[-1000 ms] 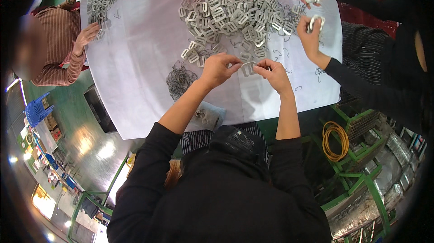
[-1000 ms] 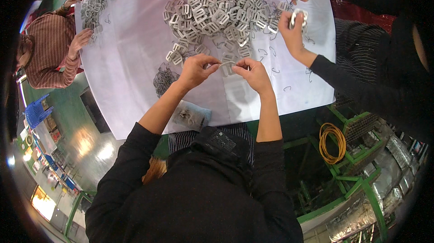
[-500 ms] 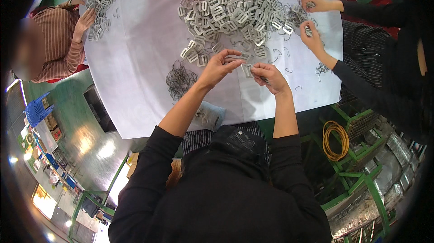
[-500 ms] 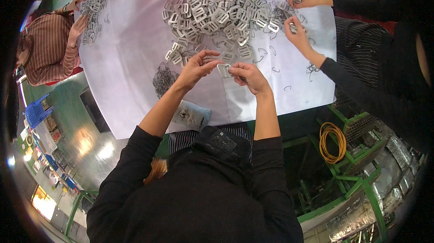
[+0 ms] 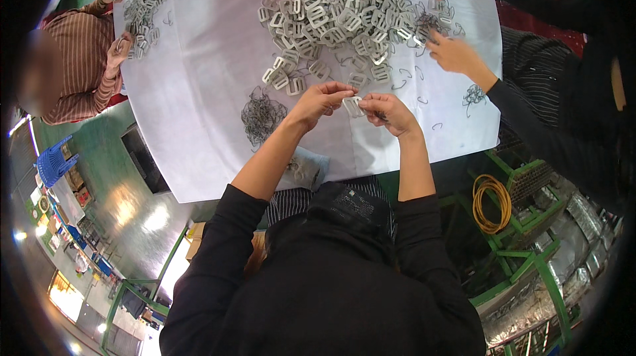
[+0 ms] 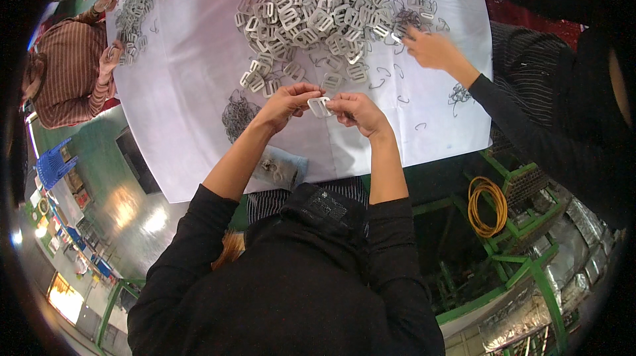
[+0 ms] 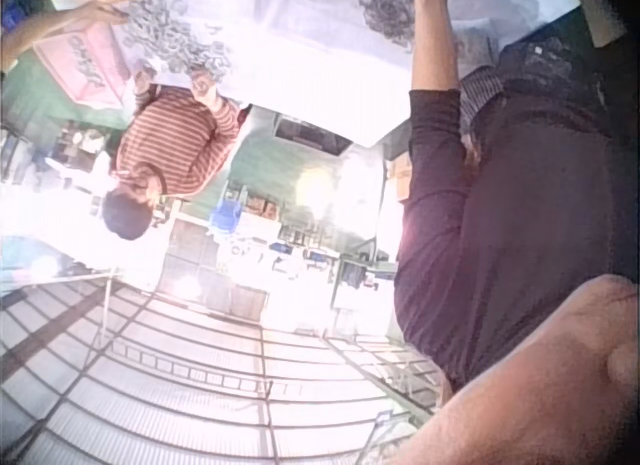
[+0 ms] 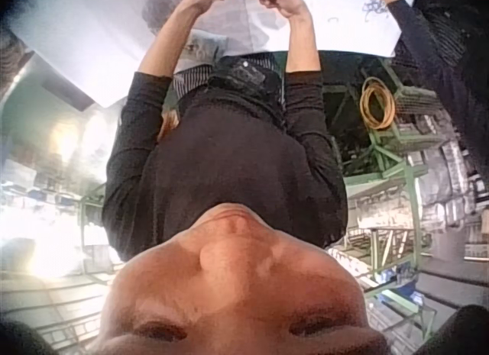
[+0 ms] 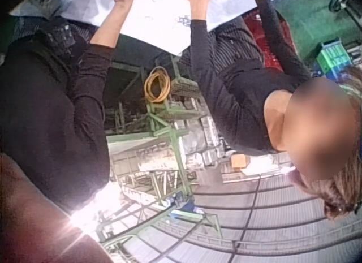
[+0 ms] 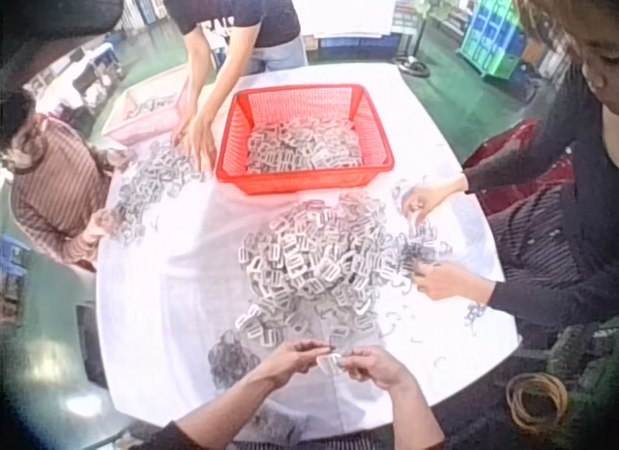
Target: The person assembles small white plastic buckles by hand, inserting metal hooks into the buckle slots. They repeatedly pick up a buckle and a hook, connect them, and place the assembled unit into a red basket. The task is performed at a table with other workers nearby.
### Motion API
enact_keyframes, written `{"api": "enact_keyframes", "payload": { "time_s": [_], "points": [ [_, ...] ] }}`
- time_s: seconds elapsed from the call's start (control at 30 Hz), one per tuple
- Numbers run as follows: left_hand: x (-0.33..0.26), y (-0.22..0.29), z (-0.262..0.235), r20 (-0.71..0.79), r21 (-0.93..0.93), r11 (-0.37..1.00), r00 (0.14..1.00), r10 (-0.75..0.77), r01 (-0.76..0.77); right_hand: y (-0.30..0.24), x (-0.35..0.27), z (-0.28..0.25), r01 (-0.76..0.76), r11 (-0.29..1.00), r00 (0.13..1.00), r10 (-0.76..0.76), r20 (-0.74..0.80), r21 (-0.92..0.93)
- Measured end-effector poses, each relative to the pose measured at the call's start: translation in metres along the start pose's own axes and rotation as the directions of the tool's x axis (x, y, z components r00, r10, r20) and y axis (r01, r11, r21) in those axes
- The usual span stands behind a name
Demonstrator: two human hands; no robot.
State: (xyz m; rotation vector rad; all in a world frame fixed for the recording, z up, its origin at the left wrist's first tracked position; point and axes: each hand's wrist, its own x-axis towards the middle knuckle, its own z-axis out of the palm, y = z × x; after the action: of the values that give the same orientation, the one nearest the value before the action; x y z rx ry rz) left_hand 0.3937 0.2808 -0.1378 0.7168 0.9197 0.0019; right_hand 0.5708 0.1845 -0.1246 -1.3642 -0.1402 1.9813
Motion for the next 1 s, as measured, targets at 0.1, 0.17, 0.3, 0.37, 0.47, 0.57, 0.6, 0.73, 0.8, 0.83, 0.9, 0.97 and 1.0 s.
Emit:
{"api": "enact_keyframes", "payload": {
  "time_s": [0.1,0.17,0.3,0.37,0.47,0.57,0.6,0.73,0.8,0.83,0.9,0.97,1.0],
  "points": [
    [-0.003,0.001,0.001,-0.003,0.069,0.996,0.999,0.053,-0.053,-0.001,-0.001,0.001,0.011,0.998,1.0,-0.01,-0.016,0.069],
    [-0.001,-0.004,-0.002,-0.078,0.274,0.954,0.985,0.151,-0.125,0.005,0.002,-0.007,0.045,0.993,0.999,-0.048,0.02,0.111],
    [0.007,-0.019,-0.021,-0.272,0.856,0.514,0.792,0.546,-0.06,0.021,-0.005,-0.025,0.141,0.954,0.95,-0.205,0.236,0.264],
    [0.009,-0.015,-0.024,-0.325,0.922,0.378,0.684,0.653,0.077,0.015,-0.019,-0.012,0.189,0.905,0.944,-0.275,0.183,0.382],
    [0.028,0.003,-0.024,-0.382,0.916,0.362,0.654,0.653,0.173,0.022,-0.002,-0.021,0.193,0.931,0.971,-0.227,0.075,0.31],
    [0.042,0.005,-0.028,-0.351,0.921,0.354,0.736,0.579,0.161,0.029,0.042,-0.038,0.216,0.952,0.944,-0.26,-0.202,-0.214],
    [0.038,0.015,-0.026,-0.354,0.898,0.422,0.78,0.516,0.129,0.031,0.054,-0.035,0.214,0.821,0.856,-0.419,-0.304,-0.529],
    [0.014,0.037,-0.028,-0.429,0.81,0.582,0.752,0.501,0.075,0.023,0.065,0.004,-0.222,0.356,0.551,-0.723,-0.418,-0.908],
    [0.02,0.023,-0.031,-0.343,0.9,0.431,0.721,0.602,0.068,0.022,0.066,0.008,-0.149,0.363,0.603,-0.704,-0.376,-0.92],
    [0.027,0.014,-0.031,-0.291,0.934,0.35,0.705,0.647,0.064,0.022,0.067,0.008,-0.115,0.367,0.626,-0.695,-0.354,-0.923],
    [0.039,-0.01,-0.026,-0.184,0.981,0.179,0.658,0.73,0.076,0.022,0.063,-0.002,0.073,0.762,0.818,-0.415,-0.398,-0.643],
    [0.041,-0.016,-0.027,-0.156,0.985,0.161,0.698,0.699,0.059,0.024,0.051,-0.019,0.216,0.96,0.934,-0.257,-0.247,-0.18],
    [0.036,-0.011,-0.026,-0.184,0.972,0.232,0.756,0.628,0.044,0.027,0.04,-0.027,0.282,0.956,0.953,-0.269,-0.138,0.087]
  ]
}}
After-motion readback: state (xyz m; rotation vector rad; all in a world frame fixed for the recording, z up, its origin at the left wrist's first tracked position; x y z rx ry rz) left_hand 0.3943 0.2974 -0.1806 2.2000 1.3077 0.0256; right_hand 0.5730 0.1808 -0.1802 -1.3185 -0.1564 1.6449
